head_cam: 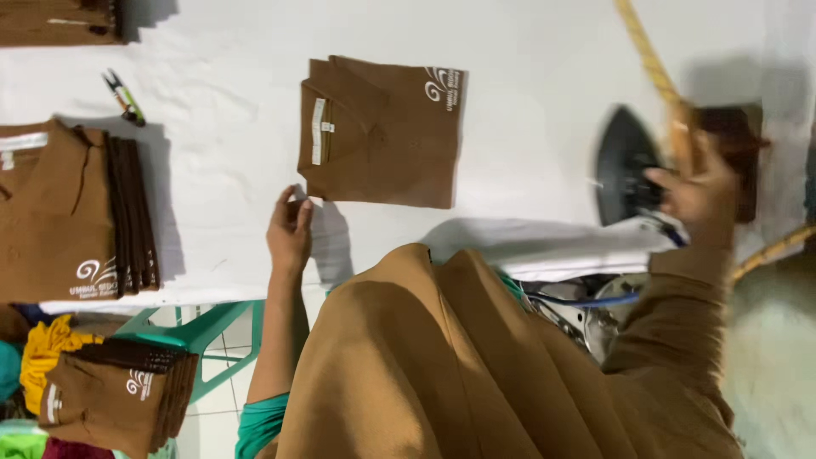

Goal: The person irons brown polo shirts on a padded surface using a heavy iron, folds the shirts, and places them onto a stack.

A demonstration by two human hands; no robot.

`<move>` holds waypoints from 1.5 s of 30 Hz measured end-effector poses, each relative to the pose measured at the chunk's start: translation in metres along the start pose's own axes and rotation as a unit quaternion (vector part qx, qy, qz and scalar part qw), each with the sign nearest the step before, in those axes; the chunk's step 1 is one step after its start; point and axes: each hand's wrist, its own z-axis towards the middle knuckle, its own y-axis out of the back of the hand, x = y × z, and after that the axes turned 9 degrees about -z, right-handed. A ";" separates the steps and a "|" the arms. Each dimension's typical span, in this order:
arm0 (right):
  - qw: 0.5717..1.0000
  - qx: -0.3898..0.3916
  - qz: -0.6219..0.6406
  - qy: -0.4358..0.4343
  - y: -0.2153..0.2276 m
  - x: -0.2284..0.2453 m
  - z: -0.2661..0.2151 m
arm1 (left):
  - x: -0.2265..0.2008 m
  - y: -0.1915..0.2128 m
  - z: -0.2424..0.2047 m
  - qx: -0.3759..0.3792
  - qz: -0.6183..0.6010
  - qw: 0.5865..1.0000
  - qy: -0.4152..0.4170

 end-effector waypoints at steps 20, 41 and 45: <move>0.883 -0.315 0.138 0.318 -0.088 0.001 0.124 | -0.008 -0.046 0.027 -0.048 -0.304 0.941 0.141; 0.895 0.388 0.101 0.194 -0.208 0.405 -0.014 | -0.038 0.097 -0.034 -0.005 -0.248 0.961 -0.125; 0.874 0.389 0.158 0.244 -0.219 0.446 -0.104 | -0.071 0.258 -0.055 0.062 -0.234 0.940 -0.241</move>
